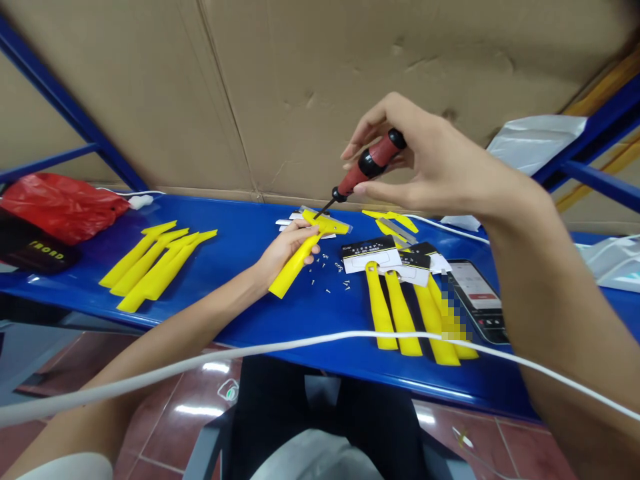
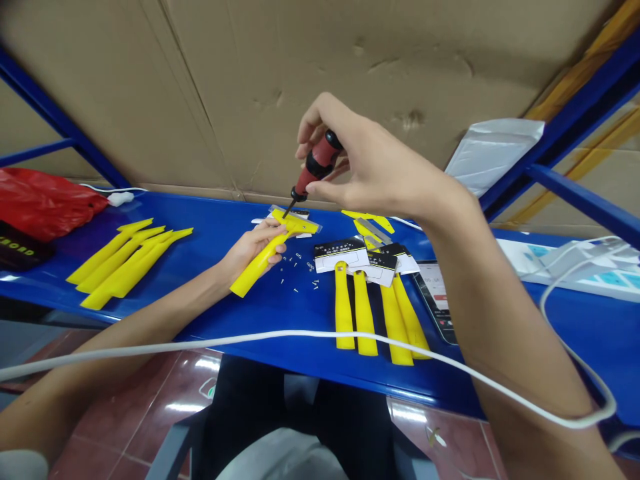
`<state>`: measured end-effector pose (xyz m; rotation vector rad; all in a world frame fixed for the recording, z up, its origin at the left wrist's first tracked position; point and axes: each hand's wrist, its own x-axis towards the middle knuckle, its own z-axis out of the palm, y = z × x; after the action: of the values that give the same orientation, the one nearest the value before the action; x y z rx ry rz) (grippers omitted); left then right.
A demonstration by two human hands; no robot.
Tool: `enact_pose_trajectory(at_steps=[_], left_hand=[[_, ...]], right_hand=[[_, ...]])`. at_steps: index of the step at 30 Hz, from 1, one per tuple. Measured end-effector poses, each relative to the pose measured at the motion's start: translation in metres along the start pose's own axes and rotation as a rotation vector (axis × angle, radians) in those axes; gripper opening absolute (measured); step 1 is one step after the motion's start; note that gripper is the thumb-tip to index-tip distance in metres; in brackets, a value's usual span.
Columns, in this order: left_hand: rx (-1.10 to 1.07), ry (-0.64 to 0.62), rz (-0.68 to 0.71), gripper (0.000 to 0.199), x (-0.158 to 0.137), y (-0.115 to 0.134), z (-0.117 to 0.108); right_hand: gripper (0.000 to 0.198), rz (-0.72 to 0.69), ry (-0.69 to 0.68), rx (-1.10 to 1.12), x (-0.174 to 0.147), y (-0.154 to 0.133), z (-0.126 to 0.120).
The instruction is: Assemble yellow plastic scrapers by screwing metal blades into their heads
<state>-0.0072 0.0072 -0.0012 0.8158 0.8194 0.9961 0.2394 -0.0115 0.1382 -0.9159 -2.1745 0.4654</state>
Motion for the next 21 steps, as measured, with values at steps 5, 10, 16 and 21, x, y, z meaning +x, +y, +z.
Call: enact_pose_trajectory(at_steps=[5, 10, 16, 21], left_hand=[[-0.007, 0.025, 0.006, 0.032, -0.0011, 0.0039, 0.0006], [-0.014, 0.002, -0.013, 0.036, -0.002, 0.0026, 0.0013], [0.003, 0.024, 0.007, 0.035, 0.0005, 0.0013, -0.0006], [0.014, 0.027, 0.023, 0.034, 0.0001, 0.0019, 0.0002]], right_hand=[[0.044, -0.006, 0.06, -0.035, 0.0026, 0.0046, 0.0013], [0.043, -0.017, 0.106, -0.167, 0.0022, 0.0082, -0.0025], [0.043, -0.048, -0.005, 0.012, 0.0003, 0.003, -0.0001], [0.034, -0.011, 0.037, -0.041, 0.0008, 0.0045, -0.0003]])
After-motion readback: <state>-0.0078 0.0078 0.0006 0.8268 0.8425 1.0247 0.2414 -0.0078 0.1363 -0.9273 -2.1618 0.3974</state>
